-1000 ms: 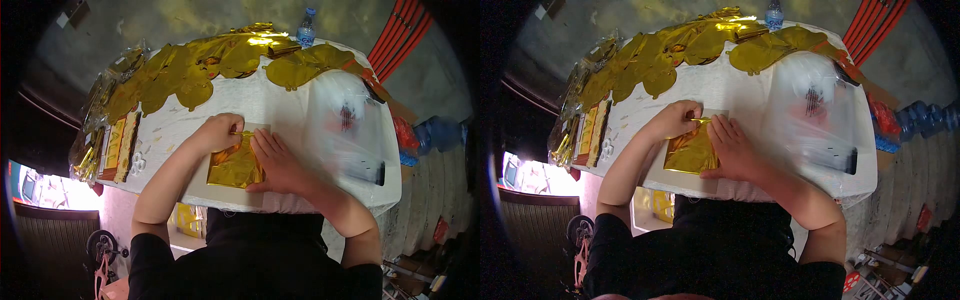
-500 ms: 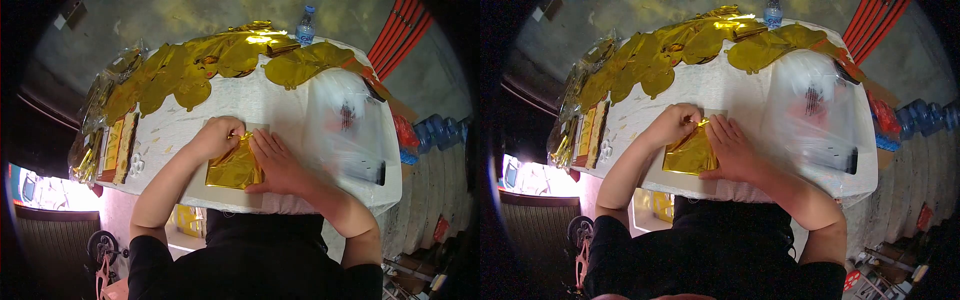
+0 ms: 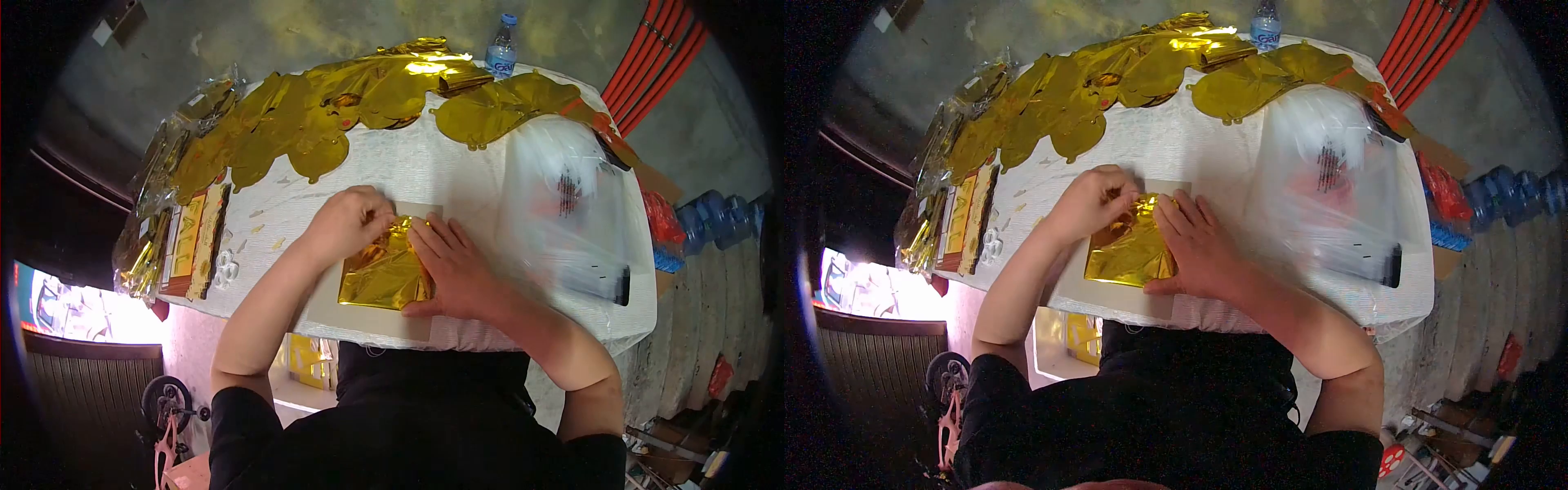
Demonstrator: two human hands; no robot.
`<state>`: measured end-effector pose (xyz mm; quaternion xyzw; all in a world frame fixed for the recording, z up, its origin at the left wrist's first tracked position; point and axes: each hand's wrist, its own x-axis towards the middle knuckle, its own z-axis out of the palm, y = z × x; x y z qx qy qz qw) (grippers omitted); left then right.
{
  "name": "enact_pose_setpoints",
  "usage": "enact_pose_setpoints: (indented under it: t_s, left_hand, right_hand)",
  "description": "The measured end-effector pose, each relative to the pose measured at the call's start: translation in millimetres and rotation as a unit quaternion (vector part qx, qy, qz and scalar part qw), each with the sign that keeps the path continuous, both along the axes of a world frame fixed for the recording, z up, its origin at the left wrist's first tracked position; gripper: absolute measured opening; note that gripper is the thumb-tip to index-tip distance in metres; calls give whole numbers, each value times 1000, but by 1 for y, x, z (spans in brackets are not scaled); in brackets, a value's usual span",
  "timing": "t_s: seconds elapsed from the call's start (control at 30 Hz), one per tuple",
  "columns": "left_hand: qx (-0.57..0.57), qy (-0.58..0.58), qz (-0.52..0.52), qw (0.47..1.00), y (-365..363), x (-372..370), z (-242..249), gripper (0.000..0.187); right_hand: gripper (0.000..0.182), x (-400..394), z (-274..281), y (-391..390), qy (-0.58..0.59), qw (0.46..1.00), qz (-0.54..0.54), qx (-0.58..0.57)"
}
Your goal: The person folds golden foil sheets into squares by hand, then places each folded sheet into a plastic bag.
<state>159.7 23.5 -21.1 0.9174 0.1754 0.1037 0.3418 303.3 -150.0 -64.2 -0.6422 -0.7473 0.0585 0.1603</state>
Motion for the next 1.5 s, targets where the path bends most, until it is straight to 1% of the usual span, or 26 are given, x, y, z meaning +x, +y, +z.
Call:
enact_pose_setpoints:
  t_s: [0.07, 0.1, 0.17, 0.2, 0.27, 0.4, 0.6, 0.67, 0.77, 0.9, 0.97, 1.0, 1.07, 1.17, 1.27, 1.4, 1.47, 1.5]
  left_hand:
    - [25, 36, 33, 998, -2, 2, 5, 15]
    - [25, 36, 34, 998, 0, 1, 1, 15]
    - [129, -29, -61, 989, 2, 1, -7, 19]
    - [128, -28, -62, 989, 2, 0, -10, 19]
    - [119, -7, -67, 991, 1, 0, -9, 26]
    - [123, -24, -78, 989, 1, -1, -13, 26]
    - [128, -62, -97, 985, 5, -2, -20, 21]
    - [126, -78, -99, 984, 6, -1, -21, 16]
    - [96, -69, -94, 989, 6, 3, -20, 12]
    - [111, -84, -92, 986, 6, 9, -21, 10]
    - [81, -1, -57, 995, 2, 10, -9, 14]
    - [81, 0, -57, 995, 2, 10, -9, 14]
    - [39, 34, -35, 998, 4, 11, -9, 20]
    - [21, 56, -15, 998, 5, 14, -12, 23]
    - [4, 82, -24, 996, 6, 16, -10, 23]
    - [-19, 95, -17, 995, 6, 15, -9, 22]
    - [8, 23, -14, 1000, 9, 12, -14, 22]
    - [8, 24, -15, 1000, 11, 10, -14, 22]
  right_hand:
    - [107, -1, 0, -1, -13, 1000, -1, 0]
    - [107, -1, 0, -1, -13, 1000, -2, 6]
    - [107, -1, 0, -1, -12, 1000, -3, 11]
    - [107, -1, -1, -1, -15, 1000, -3, 11]
    - [107, 0, -1, -1, -19, 1000, -3, 12]
    - [107, -1, 0, -1, -17, 1000, -3, 11]
    - [107, -1, 3, -1, -16, 1000, -7, 0]
    - [107, -1, 2, -1, -15, 1000, -8, -1]
    - [108, -1, 1, -1, -10, 1000, -8, 7]
    - [107, -1, 3, -1, -19, 1000, -9, -7]
    - [107, -1, 3, 0, -23, 1000, -9, -8]
    - [107, -1, 3, 0, -25, 1000, -10, -11]
    - [107, -1, 2, -1, -27, 999, -10, -15]
    - [106, -1, 2, -1, -24, 1000, -10, -11]
    - [106, -1, 2, -1, -27, 1000, -10, -11]
    - [107, -2, 1, -1, -15, 1000, -12, -13]
    - [107, -1, 2, -1, -19, 1000, -11, -15]
    - [107, -1, 1, -1, -15, 1000, -11, -15]
